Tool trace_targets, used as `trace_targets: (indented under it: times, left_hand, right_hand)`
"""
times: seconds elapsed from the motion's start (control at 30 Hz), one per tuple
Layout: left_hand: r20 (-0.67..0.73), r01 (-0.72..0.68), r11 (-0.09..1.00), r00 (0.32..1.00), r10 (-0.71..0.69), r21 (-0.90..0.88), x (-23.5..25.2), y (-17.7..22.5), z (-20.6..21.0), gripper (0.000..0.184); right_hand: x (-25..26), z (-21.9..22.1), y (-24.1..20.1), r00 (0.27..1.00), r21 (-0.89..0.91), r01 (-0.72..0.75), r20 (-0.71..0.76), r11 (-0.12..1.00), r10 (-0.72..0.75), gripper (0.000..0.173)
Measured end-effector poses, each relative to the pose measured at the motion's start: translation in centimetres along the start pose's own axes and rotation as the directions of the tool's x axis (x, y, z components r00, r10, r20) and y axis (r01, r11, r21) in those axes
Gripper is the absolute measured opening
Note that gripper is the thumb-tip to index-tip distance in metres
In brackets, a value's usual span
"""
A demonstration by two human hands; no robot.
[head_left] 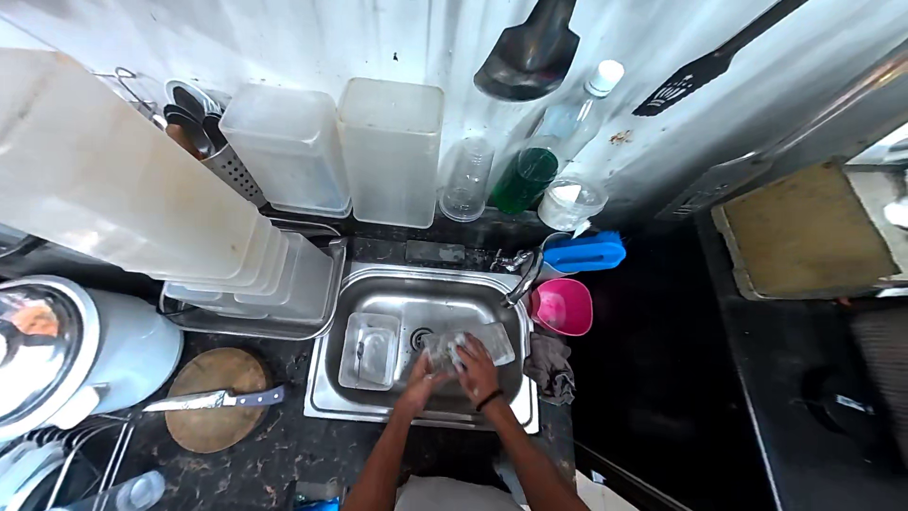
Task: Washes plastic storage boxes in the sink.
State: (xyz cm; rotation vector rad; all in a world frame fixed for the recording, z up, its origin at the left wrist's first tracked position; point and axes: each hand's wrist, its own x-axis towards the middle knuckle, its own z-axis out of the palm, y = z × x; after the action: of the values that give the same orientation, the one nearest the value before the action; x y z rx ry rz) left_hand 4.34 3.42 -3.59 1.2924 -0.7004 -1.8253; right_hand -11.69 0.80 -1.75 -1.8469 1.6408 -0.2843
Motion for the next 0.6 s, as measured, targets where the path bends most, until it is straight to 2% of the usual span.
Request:
trace_targets:
  times: [0.07,0.13,0.2,0.27,0.33,0.37,0.5,0.53,0.6]
  left_hand:
    - [0.003,-0.001,0.998,1.0,0.001,0.067,-0.2,-0.4,-0.5,0.073]
    - [0.016,-0.036,0.992,0.999,0.035,0.118,-0.5,-1.0,-0.9,0.056]
    - [0.007,-0.035,0.992,0.999,0.034,0.117,-0.9,-1.7,-1.4,0.05]
    - [0.055,-0.025,0.998,0.998,0.021,0.063,-0.7,-1.9,-1.8,0.065]
    - [0.057,-0.02,1.0,0.998,0.021,-0.013,-0.9,-2.3,-1.5,0.069]
    - [0.038,-0.013,1.0,0.999,0.014,-0.027,-0.8,-2.1,-1.4,0.066]
    - [-0.037,0.022,1.0,0.999,-0.023,-0.015,-0.4,-1.5,-1.2,0.062]
    - [-0.04,0.029,0.999,0.999,-0.031,-0.034,-0.7,-1.6,-1.1,0.062]
    - [-0.037,0.016,0.996,0.999,-0.019,-0.089,-1.6,-1.7,-0.9,0.064]
  right_hand:
    - [-1.5,1.3,-1.1,1.0,0.141,-0.004,0.017,0.99,0.001,0.04]
    - [-0.5,1.7,-2.7,0.988,0.208,0.087,0.107,0.974,-0.111,0.038]
    - [1.7,1.9,-2.5,0.956,0.107,0.218,0.174,0.97,-0.234,0.039]
    - [4.6,0.6,-0.9,0.973,-0.038,0.137,0.193,0.99,-0.127,0.048]
    - [5.9,-1.0,0.2,0.985,-0.117,-0.023,0.168,0.993,0.043,0.05]
    - [5.3,-1.1,-0.2,0.982,-0.121,-0.054,0.175,0.991,0.074,0.049]
    - [-1.0,2.4,-3.2,0.994,0.091,0.053,0.091,0.994,-0.061,0.041]
    - [-1.5,2.6,-2.9,0.996,0.067,0.02,0.082,0.998,-0.026,0.044]
    - [-0.7,1.4,-1.2,0.99,-0.027,-0.144,0.001,0.989,0.144,0.05]
